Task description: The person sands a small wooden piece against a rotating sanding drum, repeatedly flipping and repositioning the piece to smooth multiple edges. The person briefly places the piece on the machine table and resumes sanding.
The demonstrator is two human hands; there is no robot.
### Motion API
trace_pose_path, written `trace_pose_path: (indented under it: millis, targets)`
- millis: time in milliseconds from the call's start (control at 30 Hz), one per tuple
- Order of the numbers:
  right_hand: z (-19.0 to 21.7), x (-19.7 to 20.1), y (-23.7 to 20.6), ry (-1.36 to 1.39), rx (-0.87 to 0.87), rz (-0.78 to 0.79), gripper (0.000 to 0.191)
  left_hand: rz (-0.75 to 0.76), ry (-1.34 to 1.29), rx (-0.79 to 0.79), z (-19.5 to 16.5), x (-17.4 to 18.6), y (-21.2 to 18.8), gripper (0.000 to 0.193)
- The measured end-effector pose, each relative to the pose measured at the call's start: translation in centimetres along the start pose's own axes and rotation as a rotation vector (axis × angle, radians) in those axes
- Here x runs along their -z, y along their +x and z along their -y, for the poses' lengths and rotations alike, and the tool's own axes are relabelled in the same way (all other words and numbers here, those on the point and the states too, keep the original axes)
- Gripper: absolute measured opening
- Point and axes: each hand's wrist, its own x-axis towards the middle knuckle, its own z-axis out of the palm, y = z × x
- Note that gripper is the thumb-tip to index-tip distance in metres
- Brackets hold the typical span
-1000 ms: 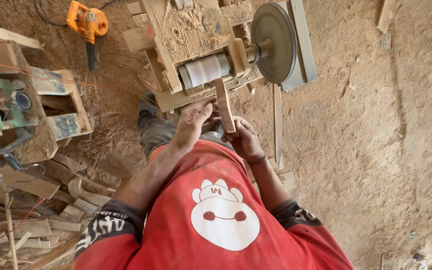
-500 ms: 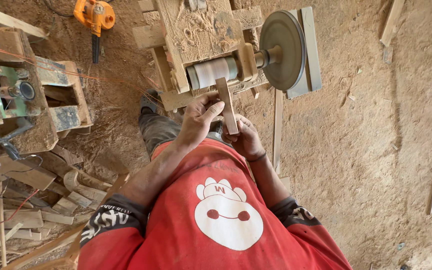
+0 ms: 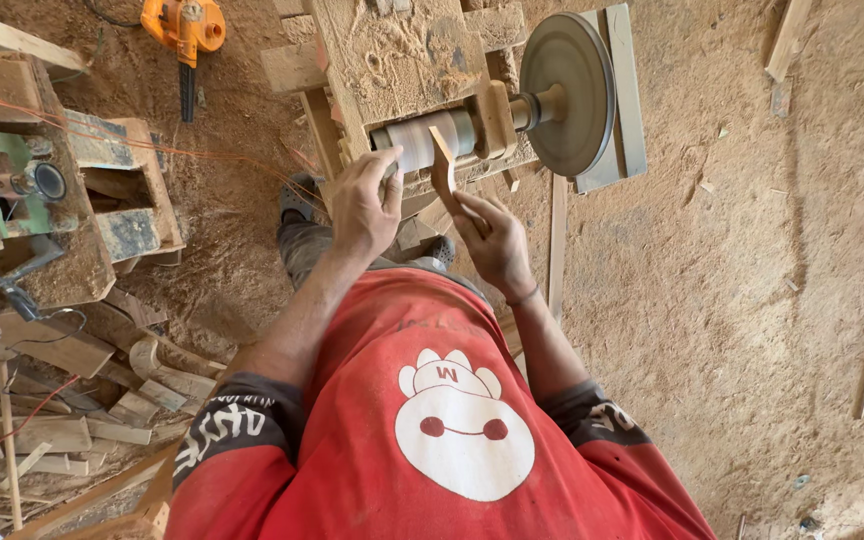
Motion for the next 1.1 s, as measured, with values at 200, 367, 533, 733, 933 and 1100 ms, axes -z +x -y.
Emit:
trace_pose_path:
  millis: [200, 367, 533, 733, 933, 1100]
  targets:
    - [2.9, -1.0, 3.1, -0.475, -0.025, 0.010, 0.022, 0.254, 0.482, -0.354, 2.9, -0.9, 2.5, 0.050]
    - [2.9, -3.3, 3.5, -0.619, -0.074, 0.043, 0.029, 0.383, 0.651, -0.398, 3.9, -3.1, 3.6, 0.061]
    - [2.1, -4.3, 3.3, -0.625, -0.036, 0.005, 0.040, 0.446, 0.567, -0.322, 4.1, -3.4, 3.6, 0.061]
    - [1.9, -4.1, 2.5, -0.653, -0.065, 0.068, 0.057, 0.443, 0.555, -0.312, 3.8, -3.9, 3.1, 0.057]
    - [0.9, -4.8, 2.4, -0.615, -0.072, 0.025, 0.047, 0.415, 0.576, -0.352, 4.7, -4.5, 3.3, 0.056]
    - [0.2, -5.4, 2.8, -0.587, -0.008, -0.075, 0.036, 0.352, 0.611, -0.394, 5.6, -4.6, 3.6, 0.057]
